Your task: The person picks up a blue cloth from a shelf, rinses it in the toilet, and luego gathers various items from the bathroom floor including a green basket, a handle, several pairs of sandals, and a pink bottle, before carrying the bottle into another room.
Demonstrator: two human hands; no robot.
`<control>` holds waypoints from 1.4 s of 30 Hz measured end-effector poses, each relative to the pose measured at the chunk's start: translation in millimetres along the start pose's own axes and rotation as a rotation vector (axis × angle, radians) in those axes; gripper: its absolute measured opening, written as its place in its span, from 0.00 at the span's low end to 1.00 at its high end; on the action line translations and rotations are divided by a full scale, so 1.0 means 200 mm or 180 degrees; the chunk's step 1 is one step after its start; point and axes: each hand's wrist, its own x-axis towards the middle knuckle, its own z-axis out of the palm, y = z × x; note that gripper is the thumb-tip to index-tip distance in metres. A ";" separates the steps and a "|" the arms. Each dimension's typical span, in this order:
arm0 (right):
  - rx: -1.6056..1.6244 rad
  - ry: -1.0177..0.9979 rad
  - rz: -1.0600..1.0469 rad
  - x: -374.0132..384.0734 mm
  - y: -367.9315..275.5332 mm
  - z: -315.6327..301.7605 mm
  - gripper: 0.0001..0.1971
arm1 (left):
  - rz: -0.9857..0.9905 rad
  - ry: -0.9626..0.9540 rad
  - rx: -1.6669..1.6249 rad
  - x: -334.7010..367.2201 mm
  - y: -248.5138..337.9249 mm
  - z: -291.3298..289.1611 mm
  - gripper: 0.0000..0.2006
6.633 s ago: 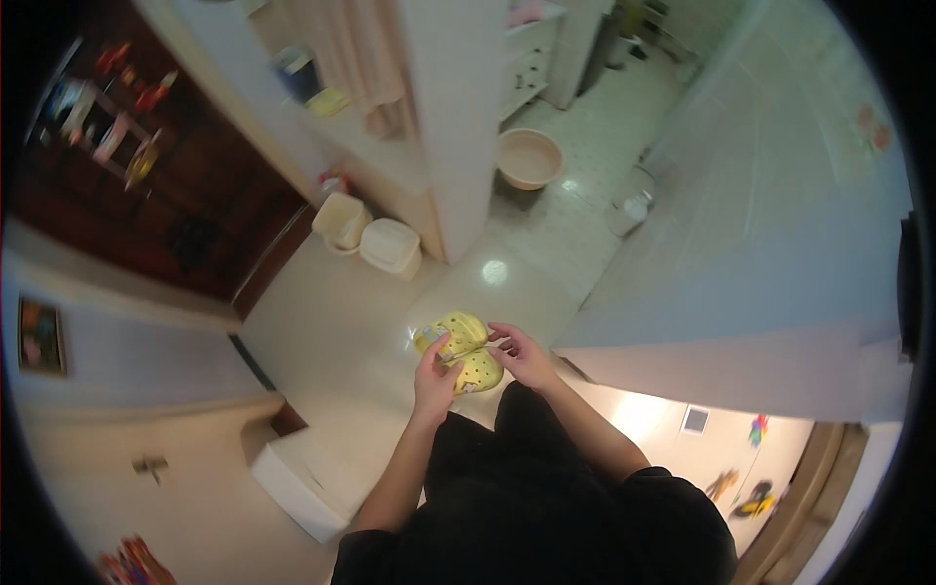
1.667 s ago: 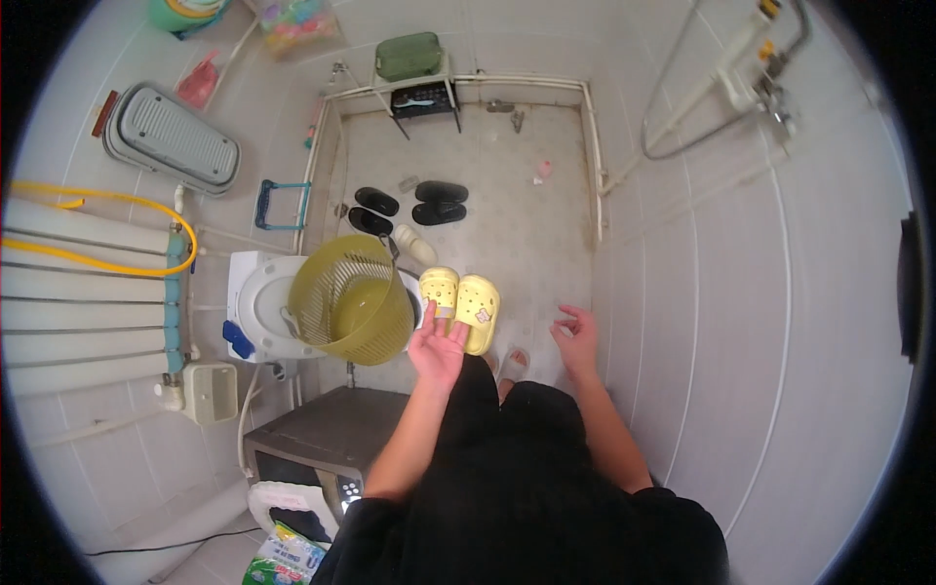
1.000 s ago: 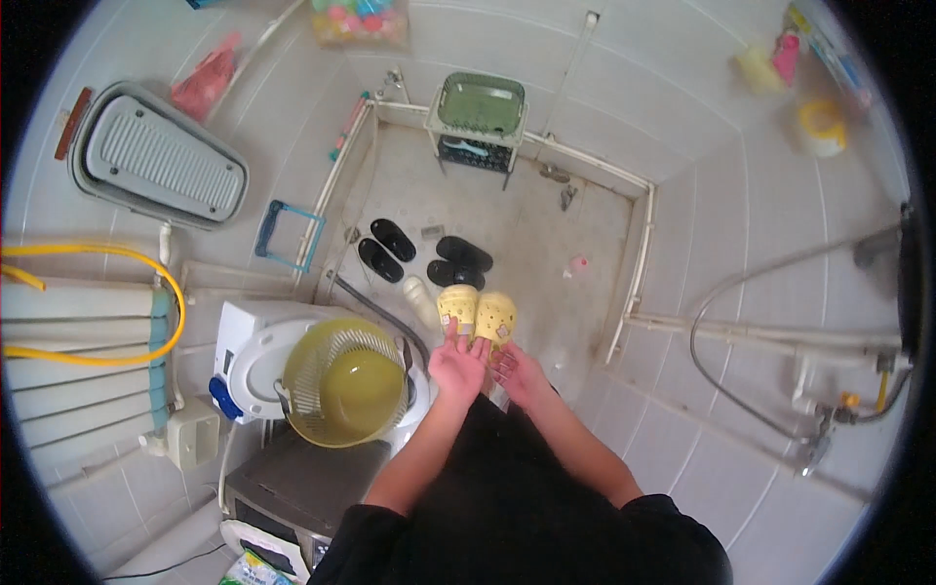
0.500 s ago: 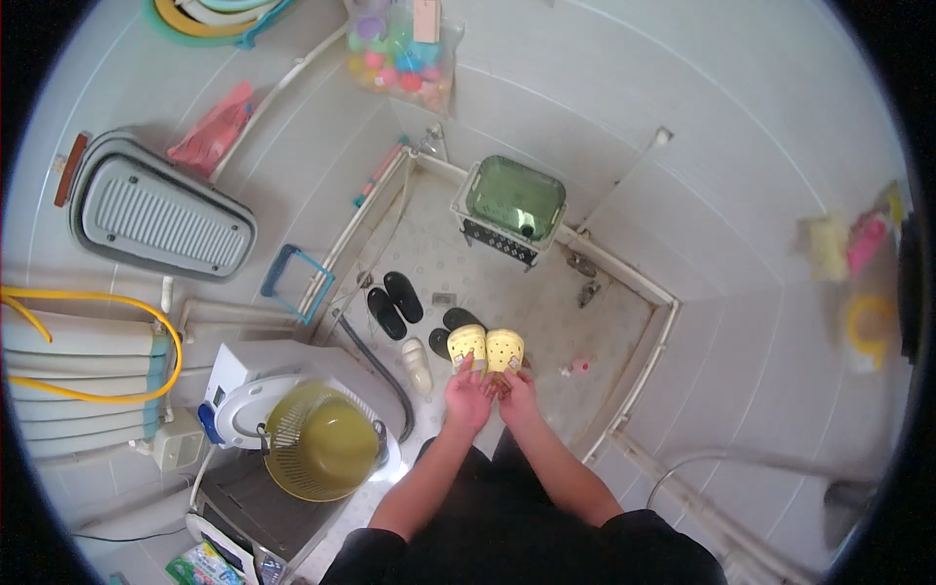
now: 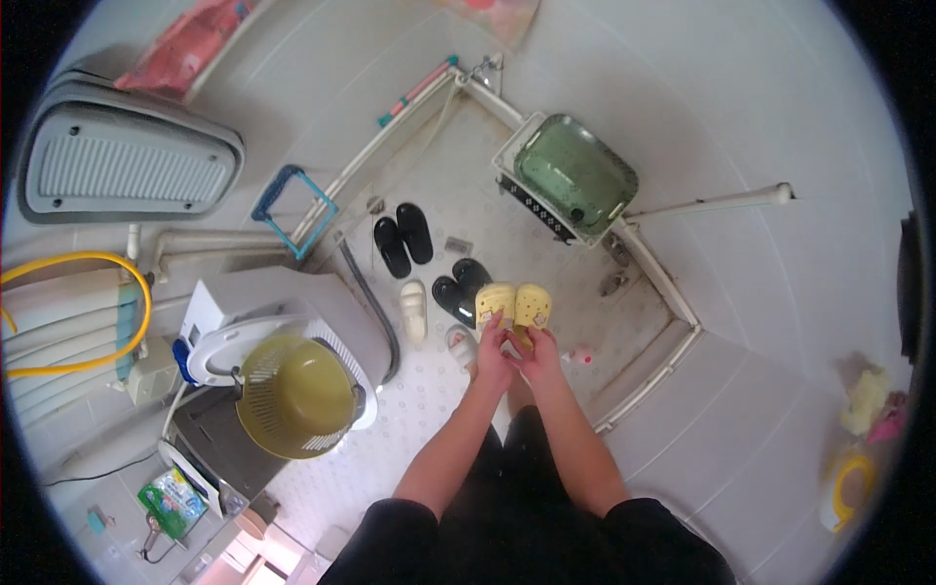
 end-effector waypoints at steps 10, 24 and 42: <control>-0.0971 0.0229 -0.1632 0.92 0.21 -0.32 0.23 | -0.0414 0.0268 -0.0377 0.60 -0.25 -0.15 0.22; -0.1462 0.0932 -0.0216 1.66 0.30 -0.86 0.10 | -0.0497 0.1183 -0.1052 1.25 -0.52 -0.97 0.23; -0.2976 0.2190 -0.0816 2.42 1.23 -0.72 0.43 | 0.0139 0.1964 -0.1378 1.40 -0.41 -2.05 0.24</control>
